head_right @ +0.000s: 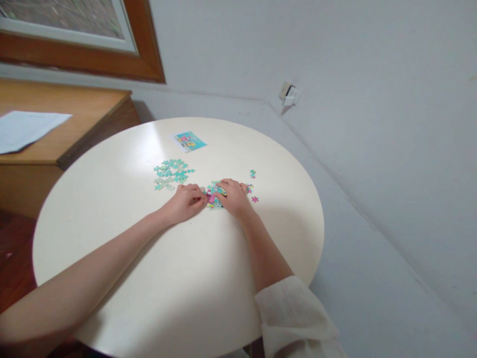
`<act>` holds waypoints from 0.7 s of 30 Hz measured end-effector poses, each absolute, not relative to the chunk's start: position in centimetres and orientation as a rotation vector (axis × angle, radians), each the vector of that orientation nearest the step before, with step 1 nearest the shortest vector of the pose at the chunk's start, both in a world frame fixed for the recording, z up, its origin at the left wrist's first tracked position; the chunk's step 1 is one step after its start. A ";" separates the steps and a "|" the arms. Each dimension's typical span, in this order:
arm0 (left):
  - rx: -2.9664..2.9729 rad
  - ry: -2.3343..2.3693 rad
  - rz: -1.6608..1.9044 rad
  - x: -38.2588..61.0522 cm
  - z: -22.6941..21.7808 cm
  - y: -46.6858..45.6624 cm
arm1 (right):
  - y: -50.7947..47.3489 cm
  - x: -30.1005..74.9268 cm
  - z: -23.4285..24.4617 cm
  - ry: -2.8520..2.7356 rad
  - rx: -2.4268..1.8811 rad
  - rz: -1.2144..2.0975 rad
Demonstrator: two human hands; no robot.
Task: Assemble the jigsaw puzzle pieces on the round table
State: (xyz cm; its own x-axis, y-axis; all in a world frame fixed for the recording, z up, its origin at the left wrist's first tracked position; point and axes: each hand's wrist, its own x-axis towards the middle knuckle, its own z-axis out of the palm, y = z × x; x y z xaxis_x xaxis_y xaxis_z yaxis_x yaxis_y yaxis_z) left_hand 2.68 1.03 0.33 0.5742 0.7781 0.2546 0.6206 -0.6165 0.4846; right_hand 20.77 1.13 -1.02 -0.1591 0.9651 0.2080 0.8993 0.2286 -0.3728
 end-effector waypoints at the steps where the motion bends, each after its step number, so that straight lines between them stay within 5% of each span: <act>1: 2.452 1.147 0.659 2.7 0.4 1.0 | 1.1 20.8 -1.0 -2.114 -1.714 0.228; 21: 2.505 1.309 0.646 2.4 -0.8 1.4 | 1.3 20.9 -1.3 -2.110 -1.698 0.219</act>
